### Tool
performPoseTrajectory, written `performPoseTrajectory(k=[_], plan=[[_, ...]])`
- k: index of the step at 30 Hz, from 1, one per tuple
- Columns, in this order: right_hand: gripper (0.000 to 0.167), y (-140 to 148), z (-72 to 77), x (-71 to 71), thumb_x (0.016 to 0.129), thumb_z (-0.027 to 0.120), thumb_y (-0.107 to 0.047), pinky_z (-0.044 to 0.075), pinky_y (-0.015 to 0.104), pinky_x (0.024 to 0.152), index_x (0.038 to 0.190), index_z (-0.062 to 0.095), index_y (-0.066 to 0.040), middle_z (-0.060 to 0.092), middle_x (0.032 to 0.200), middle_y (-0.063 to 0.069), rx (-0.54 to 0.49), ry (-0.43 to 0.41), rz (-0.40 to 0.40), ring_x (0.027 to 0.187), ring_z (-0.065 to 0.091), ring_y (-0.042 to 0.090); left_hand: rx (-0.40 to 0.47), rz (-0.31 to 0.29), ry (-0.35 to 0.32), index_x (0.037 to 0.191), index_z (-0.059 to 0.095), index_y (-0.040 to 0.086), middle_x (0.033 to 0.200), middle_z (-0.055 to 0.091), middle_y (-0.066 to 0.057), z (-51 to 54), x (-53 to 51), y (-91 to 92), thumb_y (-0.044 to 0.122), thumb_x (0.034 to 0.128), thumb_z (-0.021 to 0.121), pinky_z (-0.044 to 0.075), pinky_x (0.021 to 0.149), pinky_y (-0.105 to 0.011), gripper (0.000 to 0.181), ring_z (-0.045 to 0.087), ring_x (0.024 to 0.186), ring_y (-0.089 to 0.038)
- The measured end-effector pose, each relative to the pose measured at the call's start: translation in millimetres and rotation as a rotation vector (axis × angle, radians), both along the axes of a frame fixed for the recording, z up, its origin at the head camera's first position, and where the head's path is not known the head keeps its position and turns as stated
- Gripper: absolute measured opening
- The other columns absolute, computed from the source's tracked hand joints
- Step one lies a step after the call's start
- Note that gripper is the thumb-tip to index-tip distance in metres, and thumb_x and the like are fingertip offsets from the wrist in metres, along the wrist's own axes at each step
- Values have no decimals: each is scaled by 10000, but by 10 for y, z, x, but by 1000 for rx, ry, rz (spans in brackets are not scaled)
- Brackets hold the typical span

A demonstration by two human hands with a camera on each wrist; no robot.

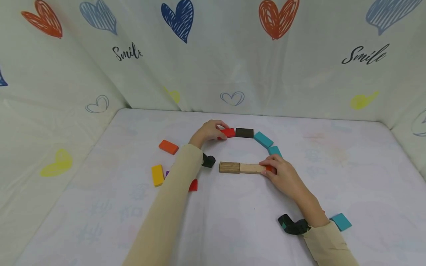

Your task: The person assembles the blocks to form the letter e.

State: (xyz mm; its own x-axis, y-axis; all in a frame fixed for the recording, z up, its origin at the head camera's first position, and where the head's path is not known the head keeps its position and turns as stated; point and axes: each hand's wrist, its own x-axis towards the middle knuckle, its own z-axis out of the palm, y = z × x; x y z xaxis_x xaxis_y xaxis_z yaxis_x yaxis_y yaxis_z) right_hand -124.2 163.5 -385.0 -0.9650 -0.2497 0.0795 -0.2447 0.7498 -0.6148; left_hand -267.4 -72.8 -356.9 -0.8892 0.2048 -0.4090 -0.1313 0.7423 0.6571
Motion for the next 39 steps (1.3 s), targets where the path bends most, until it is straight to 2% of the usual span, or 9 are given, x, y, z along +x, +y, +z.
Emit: performPoseTrajectory(k=[13, 20, 23, 29, 34, 39], plan=[[266, 13, 9, 3, 829, 674, -62, 468, 450, 840, 1087, 657, 2, 570, 1079, 142, -5, -1, -1, 985, 549, 304, 14, 18, -10, 1234, 561, 204, 1216, 524, -82, 35, 22, 10, 190, 864, 633, 428, 928, -358, 377, 489, 1066, -223], [266, 4, 3, 3, 831, 672, -63, 470, 444, 835, 1088, 657, 2, 572, 1081, 142, -6, -6, -2, 982, 552, 299, 84, 63, 74, 1312, 478, 173, 1314, 454, -106, -26, 91, -57, 213, 896, 581, 454, 929, -360, 431, 471, 1126, -248], [262, 0, -6, -1, 831, 673, -64, 468, 424, 814, 1085, 659, 0, 574, 1082, 138, -6, -3, 1, 967, 553, 288, 115, 62, 103, 1337, 450, 159, 1361, 411, -118, 7, 177, -105, 190, 910, 562, 431, 971, -391, 442, 444, 1195, -271], [264, 2, -10, 3, 830, 674, -62, 472, 448, 838, 1086, 658, -1, 573, 1085, 141, -8, -6, -5, 989, 556, 303, 140, -40, 160, 1313, 489, 137, 1333, 463, -117, 107, 402, -275, 166, 919, 552, 437, 964, -409, 400, 455, 1195, -283], [264, 3, -4, 5, 829, 674, -60, 470, 444, 835, 1085, 658, 1, 573, 1083, 142, -10, -9, -9, 986, 555, 303, 134, -104, 215, 1290, 509, 106, 1306, 508, -130, 222, 594, -480, 158, 922, 545, 431, 968, -426, 372, 476, 1184, -283], [266, -2, -3, 0, 831, 672, -64, 469, 455, 852, 1089, 657, -1, 571, 1085, 140, -10, -14, -11, 1001, 551, 308, 153, -125, 257, 1278, 514, 56, 1282, 531, -163, 296, 767, -720, 125, 920, 546, 412, 984, -445, 367, 491, 1170, -308]])
